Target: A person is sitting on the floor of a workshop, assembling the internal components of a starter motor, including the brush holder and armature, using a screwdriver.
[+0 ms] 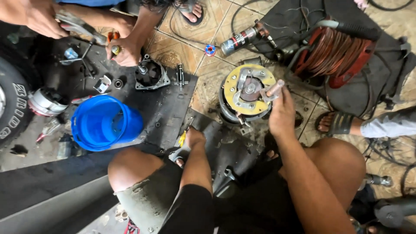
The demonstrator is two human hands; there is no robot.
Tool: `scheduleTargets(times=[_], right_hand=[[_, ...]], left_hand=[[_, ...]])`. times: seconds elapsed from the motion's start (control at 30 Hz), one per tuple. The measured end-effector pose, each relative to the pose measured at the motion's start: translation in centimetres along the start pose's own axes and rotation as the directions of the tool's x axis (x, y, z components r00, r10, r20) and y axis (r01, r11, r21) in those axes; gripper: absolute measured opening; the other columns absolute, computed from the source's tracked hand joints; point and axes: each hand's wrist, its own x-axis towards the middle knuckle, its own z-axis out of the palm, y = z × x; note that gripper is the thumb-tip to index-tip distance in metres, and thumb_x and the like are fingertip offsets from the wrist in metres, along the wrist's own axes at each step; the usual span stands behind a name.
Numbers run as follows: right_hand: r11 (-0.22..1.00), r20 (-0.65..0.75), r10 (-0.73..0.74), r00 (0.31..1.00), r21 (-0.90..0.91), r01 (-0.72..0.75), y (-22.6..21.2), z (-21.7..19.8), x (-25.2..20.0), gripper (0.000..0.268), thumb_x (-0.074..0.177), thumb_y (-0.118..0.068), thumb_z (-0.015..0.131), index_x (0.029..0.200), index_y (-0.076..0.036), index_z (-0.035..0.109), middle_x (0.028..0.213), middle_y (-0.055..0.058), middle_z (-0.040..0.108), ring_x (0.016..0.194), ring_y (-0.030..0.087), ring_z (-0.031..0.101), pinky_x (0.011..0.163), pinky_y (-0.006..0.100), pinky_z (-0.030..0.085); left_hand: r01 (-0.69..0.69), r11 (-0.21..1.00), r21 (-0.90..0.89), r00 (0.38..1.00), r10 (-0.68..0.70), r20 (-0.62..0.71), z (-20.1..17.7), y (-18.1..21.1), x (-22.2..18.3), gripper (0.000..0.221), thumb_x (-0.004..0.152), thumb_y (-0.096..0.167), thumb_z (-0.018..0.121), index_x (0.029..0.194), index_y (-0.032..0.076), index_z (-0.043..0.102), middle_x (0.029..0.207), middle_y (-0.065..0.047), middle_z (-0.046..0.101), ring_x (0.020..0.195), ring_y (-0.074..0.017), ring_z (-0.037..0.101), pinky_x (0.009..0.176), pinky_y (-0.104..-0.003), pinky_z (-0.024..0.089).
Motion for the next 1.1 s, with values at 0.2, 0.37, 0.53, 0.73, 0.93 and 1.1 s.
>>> scheduleTargets(times=[0.2,0.37,0.53,0.73,0.93,1.1], right_hand=[[0.999,-0.348,-0.044,0.936,0.002,0.048,-2.6,-2.4,-1.9,0.032,0.103,0.003,0.067,0.133,0.003,0.055,0.126,0.02,0.066,0.116,0.031,0.065,0.108,0.045,0.046],[0.837,-0.052,-0.543,0.838,-0.11,0.536,-5.8,-3.1,-2.1,0.017,0.081,-0.01,0.087,0.098,-0.015,0.084,0.102,0.004,0.076,0.086,0.021,0.072,0.08,0.038,0.056],[0.778,0.06,-0.617,0.785,-0.103,0.62,-4.4,-2.9,-2.1,0.016,0.094,-0.017,0.074,0.107,-0.015,0.082,0.105,0.008,0.076,0.085,0.029,0.069,0.078,0.043,0.053],[0.845,-0.023,-0.521,0.853,-0.153,0.512,-3.2,-2.3,-2.6,0.009,0.096,-0.017,0.077,0.102,-0.011,0.079,0.094,0.005,0.07,0.081,0.026,0.069,0.078,0.039,0.056],[0.879,0.033,-0.432,0.901,-0.207,0.429,-4.0,-3.3,-1.6,0.006,0.095,-0.006,0.082,0.094,-0.003,0.077,0.081,0.013,0.065,0.074,0.034,0.068,0.07,0.042,0.056],[0.887,0.03,-0.441,0.897,-0.14,0.441,-3.7,-3.9,-1.0,0.007,0.093,-0.001,0.087,0.093,-0.005,0.08,0.082,0.011,0.066,0.075,0.033,0.068,0.07,0.041,0.056]], left_hand=[[-0.154,0.98,-0.123,0.985,0.143,-0.092,-3.7,6.8,-4.7,0.018,0.086,0.021,0.072,0.097,0.008,0.077,0.093,-0.009,0.078,0.1,-0.0271,0.077,0.085,-0.038,0.064],[-0.323,0.43,-0.843,0.941,0.238,-0.239,-18.5,9.8,-18.5,0.022,0.083,0.001,0.071,0.105,-0.003,0.074,0.096,-0.023,0.077,0.1,-0.0327,0.076,0.085,-0.039,0.061],[-0.354,0.144,-0.924,0.934,0.114,-0.34,-25.4,8.4,-23.9,0.022,0.08,0.006,0.088,0.098,-0.003,0.079,0.087,-0.024,0.077,0.079,-0.0213,0.075,0.07,-0.033,0.063],[-0.477,0.07,-0.876,0.872,0.16,-0.462,-27.8,8.3,-28.7,0.017,0.087,0.006,0.083,0.1,-0.001,0.075,0.085,-0.016,0.074,0.076,-0.0169,0.07,0.069,-0.031,0.063],[-0.642,-0.028,-0.766,0.733,0.27,-0.624,-27.6,8.2,-32.5,0.016,0.083,-0.001,0.085,0.096,-0.001,0.075,0.084,-0.016,0.075,0.08,-0.018,0.072,0.071,-0.034,0.062],[-0.746,-0.08,-0.662,0.601,0.35,-0.719,-29.2,9.1,-34.8,0.019,0.076,-0.004,0.089,0.09,0.002,0.077,0.082,-0.013,0.075,0.076,-0.0182,0.074,0.067,-0.031,0.061]])
